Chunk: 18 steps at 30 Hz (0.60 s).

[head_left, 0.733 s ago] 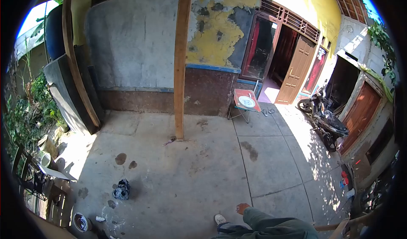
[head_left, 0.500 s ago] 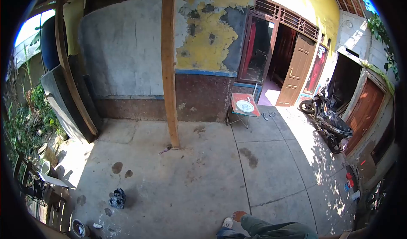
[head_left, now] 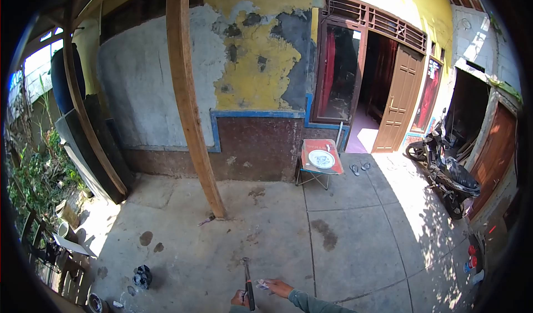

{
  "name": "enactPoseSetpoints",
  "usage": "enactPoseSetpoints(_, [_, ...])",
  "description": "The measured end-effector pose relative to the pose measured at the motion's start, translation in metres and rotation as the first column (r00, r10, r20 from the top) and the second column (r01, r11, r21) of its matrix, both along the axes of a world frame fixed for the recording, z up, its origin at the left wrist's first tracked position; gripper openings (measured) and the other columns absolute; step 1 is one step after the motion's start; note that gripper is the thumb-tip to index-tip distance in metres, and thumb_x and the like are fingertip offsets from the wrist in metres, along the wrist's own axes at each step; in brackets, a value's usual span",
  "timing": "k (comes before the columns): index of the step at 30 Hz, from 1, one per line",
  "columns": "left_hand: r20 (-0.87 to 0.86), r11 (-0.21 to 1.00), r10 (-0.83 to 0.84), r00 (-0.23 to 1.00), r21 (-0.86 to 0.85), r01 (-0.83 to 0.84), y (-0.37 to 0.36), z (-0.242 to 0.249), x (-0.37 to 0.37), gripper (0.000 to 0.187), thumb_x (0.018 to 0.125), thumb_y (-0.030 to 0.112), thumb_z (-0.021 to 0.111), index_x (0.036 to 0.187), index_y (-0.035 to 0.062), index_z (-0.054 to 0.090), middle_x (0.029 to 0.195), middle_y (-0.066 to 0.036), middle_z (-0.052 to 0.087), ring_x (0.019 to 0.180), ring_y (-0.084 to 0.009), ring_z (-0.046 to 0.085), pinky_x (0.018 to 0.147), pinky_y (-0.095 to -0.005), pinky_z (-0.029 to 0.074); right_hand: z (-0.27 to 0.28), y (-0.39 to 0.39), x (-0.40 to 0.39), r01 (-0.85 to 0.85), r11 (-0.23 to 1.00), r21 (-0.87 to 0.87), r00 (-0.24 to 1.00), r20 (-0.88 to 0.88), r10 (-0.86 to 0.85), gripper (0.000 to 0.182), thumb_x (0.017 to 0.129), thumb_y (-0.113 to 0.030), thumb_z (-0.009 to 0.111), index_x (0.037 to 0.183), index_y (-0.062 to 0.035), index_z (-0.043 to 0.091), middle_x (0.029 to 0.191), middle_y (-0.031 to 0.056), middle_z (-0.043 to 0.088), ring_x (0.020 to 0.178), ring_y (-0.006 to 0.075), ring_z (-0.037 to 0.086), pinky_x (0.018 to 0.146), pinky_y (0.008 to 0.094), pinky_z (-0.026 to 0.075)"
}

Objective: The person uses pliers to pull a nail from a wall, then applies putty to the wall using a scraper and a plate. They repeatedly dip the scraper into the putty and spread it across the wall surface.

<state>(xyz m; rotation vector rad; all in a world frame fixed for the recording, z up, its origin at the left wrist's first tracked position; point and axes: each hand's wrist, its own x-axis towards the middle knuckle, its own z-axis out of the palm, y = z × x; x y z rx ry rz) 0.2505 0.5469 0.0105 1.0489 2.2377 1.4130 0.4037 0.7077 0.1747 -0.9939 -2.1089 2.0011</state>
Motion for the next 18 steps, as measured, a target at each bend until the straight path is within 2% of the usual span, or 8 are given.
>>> enactPoseSetpoints(2, [0.143, 0.981, -0.191, 0.971, 0.005, 0.193, 0.077, 0.092, 0.023, 0.017, 0.093, 0.022, 0.064, 0.102, 0.0085, 0.063, 0.079, -0.017, 0.070, 0.073, -0.0375, 0.072, 0.067, -0.0445, 0.056, 0.032, 0.026, 0.006, 0.122, 0.992, -0.040, 0.988, -0.094, -0.125, 0.059, 0.103, -0.054, 0.052, 0.131, -0.0039, 0.064, 0.114, 0.0099, 0.070, 0.101, 0.0188, 0.065, 0.093, 0.0351, 0.050])
enactPoseSetpoints(4, [-0.003, 0.930, -0.357, 0.934, 0.095, 0.356, 0.155, 0.126, 0.042, 0.024, 0.092, 0.023, 0.066, 0.111, 0.0090, 0.061, 0.081, -0.018, 0.071, 0.076, -0.0426, 0.071, 0.067, -0.0465, 0.056, 0.070, 0.071, 0.015, 0.273, 0.929, -0.250, 0.962, 0.063, -0.266, 0.055, 0.103, -0.047, 0.057, 0.129, 0.0013, 0.064, 0.122, 0.0091, 0.067, 0.108, 0.0173, 0.062, 0.094, 0.0325, 0.049])
enactPoseSetpoints(12, [0.010, 0.873, -0.482, 0.876, 0.086, 0.480, 0.374, 0.168, 0.089, 0.047, 0.094, 0.032, 0.067, 0.134, 0.0120, 0.053, 0.093, -0.024, 0.072, 0.085, -0.0469, 0.070, 0.071, -0.0530, 0.056, 0.064, 0.259, 0.054, 0.558, 0.804, -0.205, 0.804, -0.105, -0.585, 0.041, 0.104, -0.036, 0.061, 0.120, 0.0007, 0.069, 0.101, 0.0058, 0.071, 0.094, 0.0163, 0.064, 0.086, 0.0316, 0.050])
enactPoseSetpoints(13, [0.006, 0.873, -0.479, 0.878, 0.102, 0.476, 0.408, 0.157, 0.091, 0.047, 0.094, 0.032, 0.067, 0.134, 0.0120, 0.053, 0.093, -0.024, 0.072, 0.085, -0.0469, 0.070, 0.071, -0.0530, 0.056, 0.057, 0.288, 0.059, 0.596, 0.782, -0.181, 0.772, -0.138, -0.620, 0.039, 0.104, -0.034, 0.061, 0.120, 0.0009, 0.069, 0.099, 0.0052, 0.071, 0.093, 0.0155, 0.064, 0.084, 0.0306, 0.050])
enactPoseSetpoints(14, [-0.014, 0.817, -0.576, 0.817, -0.022, 0.576, 0.439, 0.126, 0.093, 0.048, 0.095, 0.035, 0.065, 0.134, 0.0120, 0.053, 0.093, -0.024, 0.072, 0.085, -0.0474, 0.070, 0.072, -0.0538, 0.056, 0.044, 0.314, 0.068, 0.607, 0.761, -0.228, 0.749, -0.155, -0.644, 0.032, 0.102, -0.028, 0.063, 0.115, 0.0015, 0.069, 0.091, 0.0051, 0.070, 0.080, 0.0157, 0.066, 0.072, 0.0303, 0.053])
enactPoseSetpoints(15, [-0.015, 0.737, -0.668, 0.744, -0.151, 0.658, 0.470, 0.101, 0.092, 0.049, 0.095, 0.039, 0.063, 0.135, 0.0121, 0.052, 0.094, -0.025, 0.073, 0.086, -0.0478, 0.069, 0.074, -0.0546, 0.056, 0.040, 0.345, 0.076, 0.605, 0.765, -0.220, 0.753, -0.153, -0.640, 0.032, 0.102, -0.028, 0.063, 0.115, 0.0015, 0.069, 0.091, 0.0051, 0.070, 0.080, 0.0157, 0.066, 0.072, 0.0303, 0.053])
enactPoseSetpoints(17, [0.075, 0.621, -0.755, 0.652, -0.239, 0.746, 0.524, 0.054, 0.089, 0.052, 0.096, 0.045, 0.061, 0.136, 0.0122, 0.052, 0.102, -0.025, 0.073, 0.092, -0.0480, 0.069, 0.079, -0.0554, 0.055, 0.028, 0.391, 0.103, 0.633, 0.729, -0.260, 0.773, 0.176, -0.609, 0.058, 0.096, -0.047, 0.067, 0.139, -0.0094, 0.061, 0.080, 0.0138, 0.071, 0.060, 0.0266, 0.069, 0.054, 0.0405, 0.058])
enactPoseSetpoints(18, [0.073, 0.576, -0.796, 0.601, -0.214, 0.789, 0.549, 0.010, 0.087, 0.052, 0.096, 0.046, 0.061, 0.136, 0.0130, 0.052, 0.106, -0.025, 0.072, 0.095, -0.0478, 0.069, 0.082, -0.0551, 0.055, 0.001, 0.413, 0.121, 0.711, 0.674, -0.203, 0.701, 0.126, -0.702, 0.042, 0.097, -0.035, 0.068, 0.125, -0.0041, 0.065, 0.080, 0.0101, 0.070, 0.061, 0.0224, 0.067, 0.056, 0.0366, 0.056])
